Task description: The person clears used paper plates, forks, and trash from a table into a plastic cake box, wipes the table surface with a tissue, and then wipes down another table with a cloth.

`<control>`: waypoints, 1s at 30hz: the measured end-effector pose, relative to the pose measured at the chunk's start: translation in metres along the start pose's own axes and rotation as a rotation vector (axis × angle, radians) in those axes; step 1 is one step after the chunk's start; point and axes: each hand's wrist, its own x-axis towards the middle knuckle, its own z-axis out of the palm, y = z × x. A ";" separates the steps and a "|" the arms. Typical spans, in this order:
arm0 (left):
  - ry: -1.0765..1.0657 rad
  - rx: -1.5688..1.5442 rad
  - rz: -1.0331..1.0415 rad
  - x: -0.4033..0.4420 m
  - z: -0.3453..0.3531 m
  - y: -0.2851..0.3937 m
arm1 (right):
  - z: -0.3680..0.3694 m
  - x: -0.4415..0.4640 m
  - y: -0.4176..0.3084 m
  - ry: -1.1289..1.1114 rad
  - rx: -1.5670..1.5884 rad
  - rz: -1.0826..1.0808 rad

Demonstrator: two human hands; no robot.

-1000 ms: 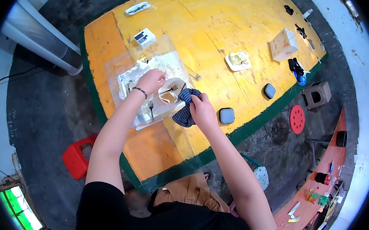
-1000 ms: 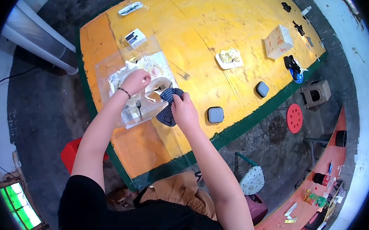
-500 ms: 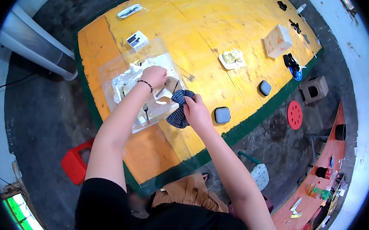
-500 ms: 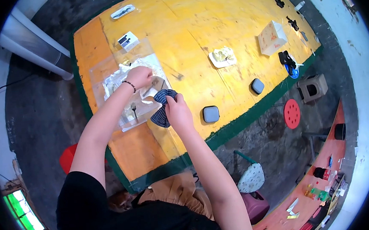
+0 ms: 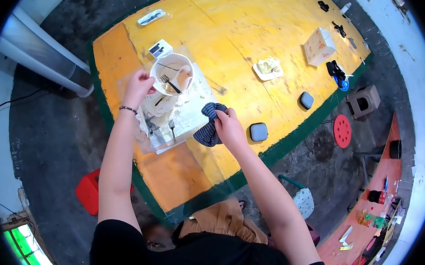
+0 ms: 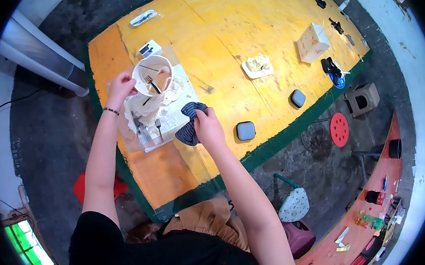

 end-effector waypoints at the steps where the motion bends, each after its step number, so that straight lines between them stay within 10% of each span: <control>1: -0.024 -0.065 -0.077 -0.007 -0.005 0.005 | 0.000 0.000 0.001 0.011 0.021 0.004; 9: -0.248 -0.480 -0.193 -0.074 0.010 0.021 | -0.037 -0.019 0.004 0.102 0.442 0.116; 13: -0.438 -0.462 -0.193 -0.118 0.047 0.046 | -0.083 -0.059 0.007 0.112 1.292 0.571; 20: -0.965 -0.182 -0.179 -0.179 0.140 0.078 | -0.155 -0.169 0.078 0.106 2.017 0.627; 30: -1.726 0.132 -0.179 -0.309 0.296 0.087 | -0.182 -0.410 0.101 0.396 1.401 0.805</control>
